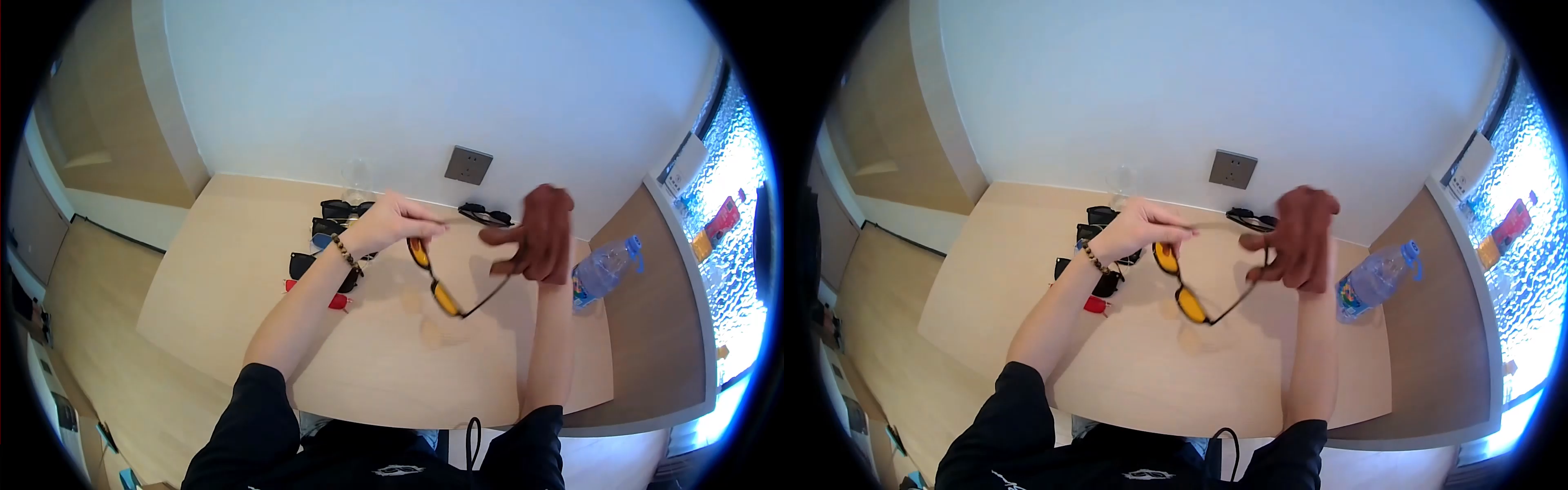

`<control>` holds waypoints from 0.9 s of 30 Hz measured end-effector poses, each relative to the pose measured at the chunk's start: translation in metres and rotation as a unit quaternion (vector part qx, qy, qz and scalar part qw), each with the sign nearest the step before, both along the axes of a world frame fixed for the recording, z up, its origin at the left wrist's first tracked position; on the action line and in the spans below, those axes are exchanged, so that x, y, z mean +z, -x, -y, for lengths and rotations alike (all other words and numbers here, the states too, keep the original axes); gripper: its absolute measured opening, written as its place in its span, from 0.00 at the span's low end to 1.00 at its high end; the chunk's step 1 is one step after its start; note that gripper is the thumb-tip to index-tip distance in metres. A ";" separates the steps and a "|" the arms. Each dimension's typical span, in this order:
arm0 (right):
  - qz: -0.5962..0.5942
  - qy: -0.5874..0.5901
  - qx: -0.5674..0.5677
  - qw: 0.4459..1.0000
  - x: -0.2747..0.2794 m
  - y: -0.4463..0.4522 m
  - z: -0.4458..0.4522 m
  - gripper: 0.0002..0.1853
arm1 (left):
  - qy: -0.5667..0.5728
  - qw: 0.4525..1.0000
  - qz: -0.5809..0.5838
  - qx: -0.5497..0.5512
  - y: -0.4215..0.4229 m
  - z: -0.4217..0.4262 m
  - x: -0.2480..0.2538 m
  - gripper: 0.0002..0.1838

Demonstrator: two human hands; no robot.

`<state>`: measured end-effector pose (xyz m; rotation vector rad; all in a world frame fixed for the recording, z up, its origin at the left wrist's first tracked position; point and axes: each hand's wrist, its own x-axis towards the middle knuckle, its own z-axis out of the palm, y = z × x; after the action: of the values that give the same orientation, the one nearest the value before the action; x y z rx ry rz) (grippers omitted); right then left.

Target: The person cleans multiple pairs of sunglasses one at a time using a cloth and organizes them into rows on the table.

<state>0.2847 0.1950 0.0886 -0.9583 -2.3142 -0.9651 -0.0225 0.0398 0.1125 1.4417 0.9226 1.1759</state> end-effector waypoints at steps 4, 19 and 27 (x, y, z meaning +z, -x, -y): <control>-0.299 0.575 0.170 0.742 0.013 0.050 0.090 0.20 | 0.065 0.986 -0.146 -0.041 -0.010 0.003 0.001 0.09; -0.511 0.771 0.318 0.208 0.000 0.072 0.091 0.19 | 0.021 0.999 0.023 -0.015 -0.030 -0.006 -0.015 0.19; -0.521 0.788 0.297 0.142 -0.005 0.078 0.094 0.21 | -0.001 0.999 0.047 0.000 -0.029 -0.010 -0.023 0.17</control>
<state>0.2068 0.1012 0.0839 -0.4271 -1.0090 2.2834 0.0070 0.0502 0.0892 1.3762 0.8582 1.2343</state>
